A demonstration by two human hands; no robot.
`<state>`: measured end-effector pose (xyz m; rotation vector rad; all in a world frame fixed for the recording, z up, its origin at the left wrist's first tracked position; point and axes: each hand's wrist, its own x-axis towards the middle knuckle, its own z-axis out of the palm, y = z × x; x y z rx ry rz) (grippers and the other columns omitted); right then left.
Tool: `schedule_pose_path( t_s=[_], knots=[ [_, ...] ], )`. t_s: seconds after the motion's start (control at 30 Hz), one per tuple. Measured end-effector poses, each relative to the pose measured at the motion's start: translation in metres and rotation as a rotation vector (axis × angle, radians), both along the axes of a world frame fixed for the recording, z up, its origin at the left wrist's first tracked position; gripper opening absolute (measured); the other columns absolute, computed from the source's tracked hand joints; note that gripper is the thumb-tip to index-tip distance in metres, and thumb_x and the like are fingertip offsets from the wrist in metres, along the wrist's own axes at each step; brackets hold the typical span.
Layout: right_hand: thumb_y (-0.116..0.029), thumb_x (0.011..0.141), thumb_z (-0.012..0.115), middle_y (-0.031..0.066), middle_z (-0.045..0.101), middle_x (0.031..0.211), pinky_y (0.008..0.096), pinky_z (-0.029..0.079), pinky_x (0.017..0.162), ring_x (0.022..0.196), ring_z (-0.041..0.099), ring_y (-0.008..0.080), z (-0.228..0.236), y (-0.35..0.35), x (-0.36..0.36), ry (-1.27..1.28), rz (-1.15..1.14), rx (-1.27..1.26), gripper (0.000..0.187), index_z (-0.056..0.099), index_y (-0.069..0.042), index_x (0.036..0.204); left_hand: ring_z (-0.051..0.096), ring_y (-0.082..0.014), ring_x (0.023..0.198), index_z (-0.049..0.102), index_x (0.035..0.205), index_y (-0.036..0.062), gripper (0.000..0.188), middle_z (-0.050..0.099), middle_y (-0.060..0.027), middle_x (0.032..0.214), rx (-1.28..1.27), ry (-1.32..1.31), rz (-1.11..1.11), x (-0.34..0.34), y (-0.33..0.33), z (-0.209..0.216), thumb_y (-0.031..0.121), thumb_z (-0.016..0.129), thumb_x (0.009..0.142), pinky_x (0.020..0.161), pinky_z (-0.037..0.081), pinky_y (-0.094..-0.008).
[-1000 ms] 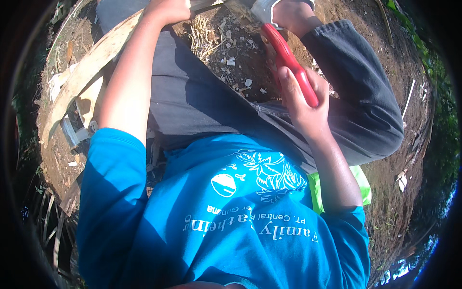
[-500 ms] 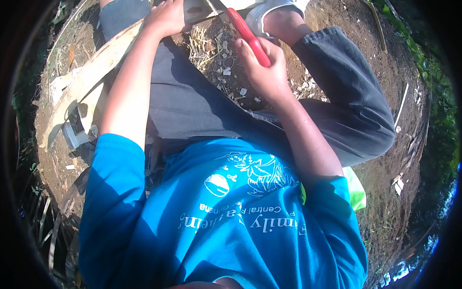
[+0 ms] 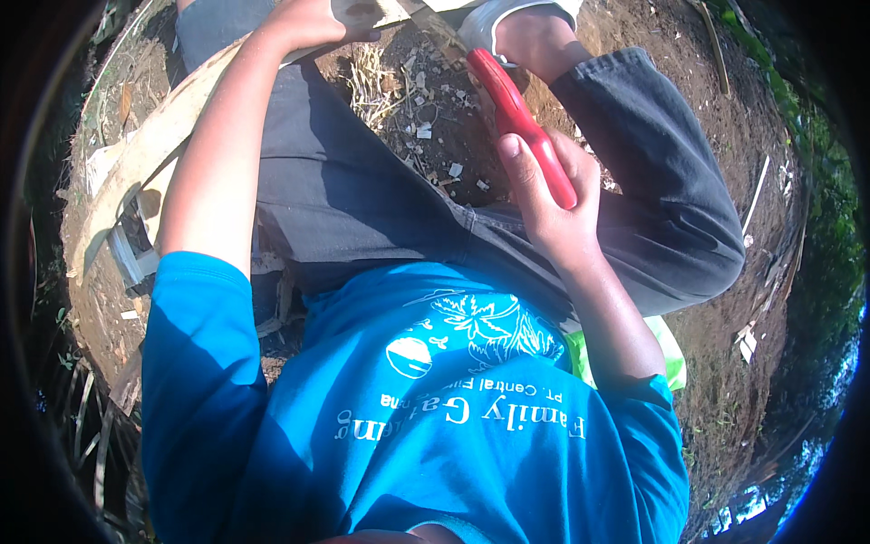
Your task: The person saws a piece of wood using a hand saw while sitting on the ground.
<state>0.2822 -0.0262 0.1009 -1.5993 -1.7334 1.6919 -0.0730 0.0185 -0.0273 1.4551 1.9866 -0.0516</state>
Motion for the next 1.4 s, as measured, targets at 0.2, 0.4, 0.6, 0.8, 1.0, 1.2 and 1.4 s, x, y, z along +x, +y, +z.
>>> schedule_pose_path(
  t_s=[0.2, 0.4, 0.6, 0.8, 1.0, 1.2, 1.4],
  knots=[
    [-0.037, 0.100, 0.070, -0.0026, 0.059, 0.064, 0.0223, 0.041, 0.053, 0.057, 0.055, 0.0044, -0.002, 0.000, 0.004, 0.008, -0.013, -0.031, 0.037, 0.067, -0.003, 0.089, 0.067, -0.0394, 0.117, 0.073, 0.118, 0.0006, 0.076, 0.071, -0.0237, 0.123, -0.026, 0.139, 0.316, 0.007, 0.015, -0.025, 0.065, 0.036, 0.101, 0.098, 0.052, -0.0500],
    [-0.036, 0.100, 0.069, -0.0013, 0.060, 0.065, 0.0221, 0.041, 0.052, 0.056, 0.055, 0.0042, 0.003, -0.002, 0.014, 0.013, -0.050, -0.103, 0.035, 0.067, -0.003, 0.089, 0.069, -0.0391, 0.113, 0.075, 0.108, 0.0016, 0.050, 0.073, -0.0235, 0.114, -0.055, 0.185, 0.253, 0.016, 0.015, 0.003, 0.041, 0.047, 0.098, 0.095, 0.052, -0.0509],
    [-0.037, 0.100, 0.069, -0.0016, 0.059, 0.064, 0.0215, 0.040, 0.052, 0.056, 0.055, 0.0042, 0.004, -0.007, 0.018, 0.047, -0.026, -0.110, 0.036, 0.067, -0.003, 0.089, 0.069, -0.0391, 0.112, 0.075, 0.108, 0.0042, 0.037, 0.073, -0.0229, 0.113, 0.003, 0.155, 0.195, 0.007, 0.010, -0.007, 0.032, 0.056, 0.093, 0.093, 0.053, -0.0503],
    [-0.038, 0.100, 0.069, -0.0028, 0.058, 0.063, 0.0218, 0.041, 0.051, 0.055, 0.055, 0.0041, 0.008, -0.004, 0.007, 0.025, -0.030, -0.104, 0.037, 0.067, -0.004, 0.089, 0.070, -0.0391, 0.110, 0.076, 0.108, 0.0052, 0.036, 0.073, -0.0223, 0.115, -0.085, 0.156, 0.338, 0.005, 0.013, -0.010, 0.030, 0.055, 0.093, 0.090, 0.055, -0.0492],
    [-0.043, 0.100, 0.070, -0.0024, 0.059, 0.068, 0.0231, 0.044, 0.054, 0.058, 0.056, 0.0048, 0.010, -0.016, -0.001, 0.046, -0.032, -0.047, 0.041, 0.065, -0.005, 0.085, 0.060, -0.0348, 0.129, 0.063, 0.134, 0.0109, 0.050, 0.062, -0.0153, 0.140, -0.086, 0.143, 0.258, -0.013, 0.015, -0.054, 0.040, 0.041, 0.099, 0.107, 0.046, -0.0537],
    [-0.045, 0.099, 0.070, -0.0031, 0.057, 0.068, 0.0238, 0.043, 0.055, 0.060, 0.055, 0.0050, 0.052, -0.041, -0.018, -0.051, -0.064, -0.036, 0.043, 0.066, -0.004, 0.087, 0.060, -0.0352, 0.131, 0.065, 0.138, 0.0138, 0.051, 0.061, -0.0140, 0.145, -0.023, 0.138, 0.172, -0.003, 0.013, -0.060, 0.041, 0.043, 0.102, 0.109, 0.046, -0.0532],
    [-0.041, 0.101, 0.069, 0.0004, 0.065, 0.071, 0.0241, 0.047, 0.061, 0.064, 0.061, 0.0072, 0.055, -0.062, 0.014, 0.099, -0.104, -0.004, 0.041, 0.066, -0.003, 0.086, 0.065, -0.0326, 0.125, 0.069, 0.131, 0.0135, 0.049, 0.067, -0.0141, 0.137, 0.029, 0.195, 0.031, 0.020, 0.010, -0.034, 0.039, 0.041, 0.100, 0.101, 0.053, -0.0499]
  ],
)
